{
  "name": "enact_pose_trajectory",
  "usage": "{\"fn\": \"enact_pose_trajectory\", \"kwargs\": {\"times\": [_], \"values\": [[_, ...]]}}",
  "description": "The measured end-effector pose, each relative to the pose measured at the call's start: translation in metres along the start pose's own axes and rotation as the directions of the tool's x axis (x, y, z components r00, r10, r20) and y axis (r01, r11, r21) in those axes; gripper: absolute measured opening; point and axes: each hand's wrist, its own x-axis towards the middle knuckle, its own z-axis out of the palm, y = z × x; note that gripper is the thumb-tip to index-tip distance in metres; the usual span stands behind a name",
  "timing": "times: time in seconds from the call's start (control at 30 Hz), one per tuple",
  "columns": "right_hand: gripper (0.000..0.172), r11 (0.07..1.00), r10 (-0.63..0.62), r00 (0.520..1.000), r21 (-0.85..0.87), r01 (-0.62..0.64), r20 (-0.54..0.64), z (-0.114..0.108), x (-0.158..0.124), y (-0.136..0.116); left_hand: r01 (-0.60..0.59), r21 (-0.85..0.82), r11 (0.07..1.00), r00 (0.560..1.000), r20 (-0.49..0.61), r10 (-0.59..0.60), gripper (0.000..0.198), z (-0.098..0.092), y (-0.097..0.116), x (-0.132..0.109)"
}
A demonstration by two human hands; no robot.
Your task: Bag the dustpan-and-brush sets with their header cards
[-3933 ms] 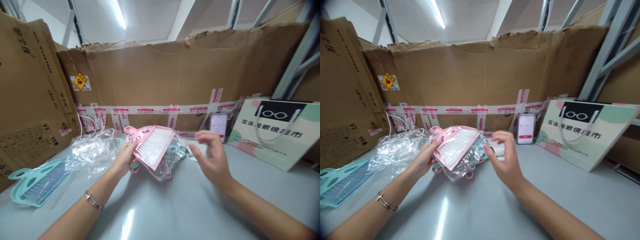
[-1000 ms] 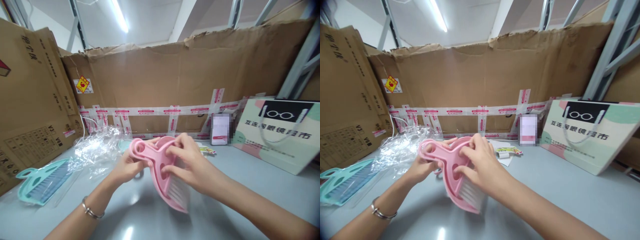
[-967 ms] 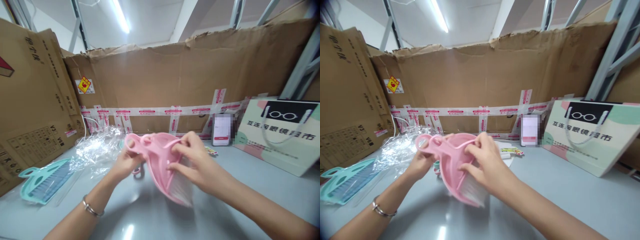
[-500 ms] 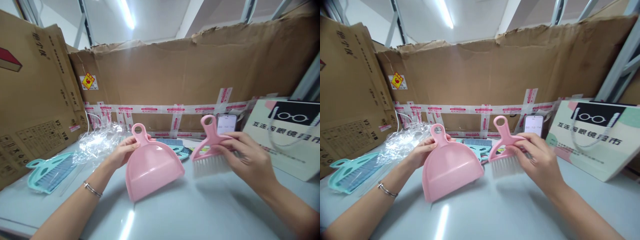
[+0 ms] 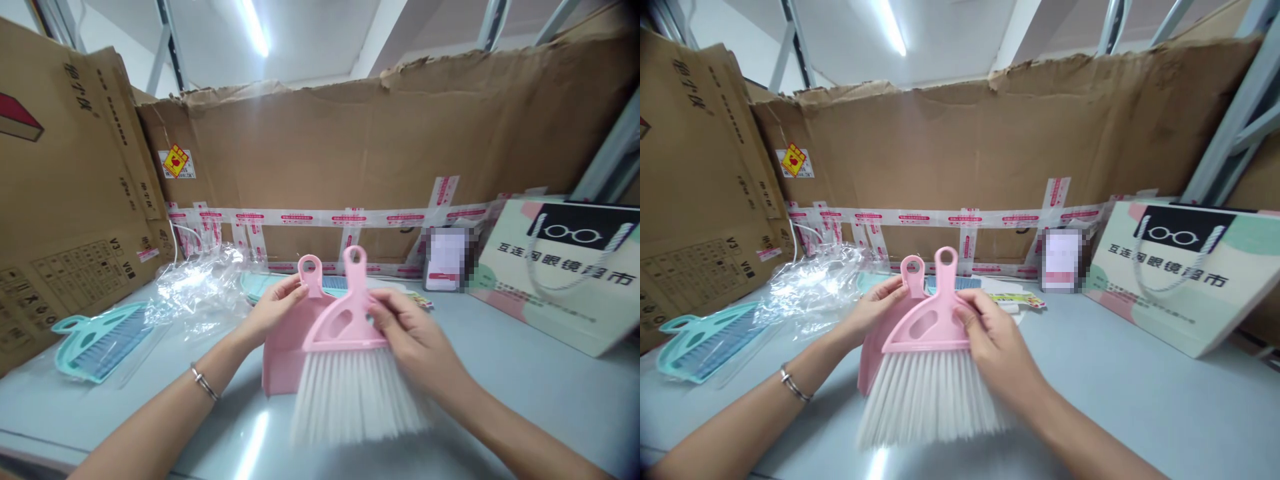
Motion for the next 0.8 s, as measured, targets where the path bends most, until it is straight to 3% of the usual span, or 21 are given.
{"fn": "enact_pose_trajectory", "kwargs": {"times": [0.07, 0.17, 0.5, 0.67, 0.8], "values": [[0.016, 1.000, 0.015, 0.995, -0.025, -0.013, 0.096, 0.015, 0.004, 0.000, -0.028, 0.058, 0.998, 1.000, 0.012, 0.027, 0.030, 0.003, -0.001, 0.000], [0.015, 0.999, 0.026, 0.993, -0.023, -0.023, 0.114, 0.033, 0.008, 0.004, -0.054, 0.104, 0.993, 0.999, 0.002, 0.054, 0.033, 0.005, -0.002, 0.000], [0.010, 0.979, -0.138, 0.988, -0.160, 0.124, -0.074, 0.050, 0.002, 0.018, -0.201, 0.129, 0.971, 0.969, 0.173, 0.177, 0.049, 0.007, -0.001, -0.006], [0.008, 0.969, -0.210, 0.962, -0.172, 0.180, -0.177, 0.046, 0.005, 0.021, -0.223, 0.280, 0.934, 0.966, 0.192, 0.173, 0.054, 0.014, 0.003, -0.005], [0.008, 0.946, -0.268, 0.932, -0.248, 0.206, -0.246, 0.041, 0.006, 0.026, -0.306, 0.433, 0.848, 0.950, 0.196, 0.243, 0.048, 0.018, -0.005, -0.002]]}}
